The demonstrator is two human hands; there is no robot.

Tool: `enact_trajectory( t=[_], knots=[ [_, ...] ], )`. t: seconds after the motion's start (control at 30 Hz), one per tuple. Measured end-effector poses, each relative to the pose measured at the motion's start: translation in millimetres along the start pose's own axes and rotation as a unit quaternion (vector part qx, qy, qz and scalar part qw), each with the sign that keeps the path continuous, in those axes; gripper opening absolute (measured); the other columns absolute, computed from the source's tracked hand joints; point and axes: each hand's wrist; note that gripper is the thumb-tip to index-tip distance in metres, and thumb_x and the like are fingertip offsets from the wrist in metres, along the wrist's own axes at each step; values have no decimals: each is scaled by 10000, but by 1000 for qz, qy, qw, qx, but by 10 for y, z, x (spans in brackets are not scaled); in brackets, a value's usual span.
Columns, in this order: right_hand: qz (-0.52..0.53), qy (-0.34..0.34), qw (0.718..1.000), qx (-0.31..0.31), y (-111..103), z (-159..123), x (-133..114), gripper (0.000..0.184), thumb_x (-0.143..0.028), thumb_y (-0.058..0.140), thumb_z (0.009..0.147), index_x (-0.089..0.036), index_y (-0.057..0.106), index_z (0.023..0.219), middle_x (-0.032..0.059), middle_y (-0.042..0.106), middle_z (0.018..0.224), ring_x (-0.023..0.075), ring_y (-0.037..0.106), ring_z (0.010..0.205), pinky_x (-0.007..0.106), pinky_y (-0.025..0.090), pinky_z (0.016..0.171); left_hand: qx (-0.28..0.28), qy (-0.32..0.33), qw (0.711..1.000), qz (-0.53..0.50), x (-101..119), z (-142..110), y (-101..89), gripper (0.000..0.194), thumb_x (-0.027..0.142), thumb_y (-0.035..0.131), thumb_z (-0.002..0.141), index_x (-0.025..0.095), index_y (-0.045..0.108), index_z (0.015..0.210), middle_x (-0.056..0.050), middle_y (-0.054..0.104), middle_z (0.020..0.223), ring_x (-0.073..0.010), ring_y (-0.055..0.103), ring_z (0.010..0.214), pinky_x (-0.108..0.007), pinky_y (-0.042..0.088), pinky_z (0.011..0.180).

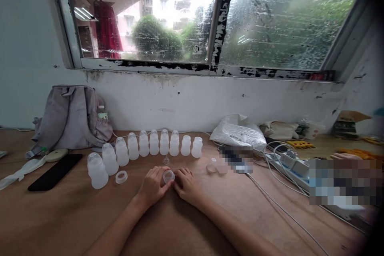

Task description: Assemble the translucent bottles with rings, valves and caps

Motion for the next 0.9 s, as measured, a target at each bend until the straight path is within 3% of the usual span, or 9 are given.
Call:
enact_trajectory(
  t=[0.27,0.9],
  knots=[
    [94,75,991,61,33,60,83,298,-35,429,636,-174,547,872,55,590,912,197,483,899,319,372,797,-42,-10,999,20,36,34,74,237,321,512,775,204,550,978,-49,588,956,-204,509,888,-350,415,789],
    [76,68,994,48,46,34,72,269,-42,424,665,-180,546,860,54,602,892,189,500,872,318,385,766,-88,-58,994,-11,18,27,94,197,348,536,746,220,582,889,-23,603,875,-192,510,851,-317,409,769]
  ],
)
Point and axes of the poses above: each hand's wrist, its own z-axis towards the middle knuckle, its own y-axis out of the palm, x = y × z
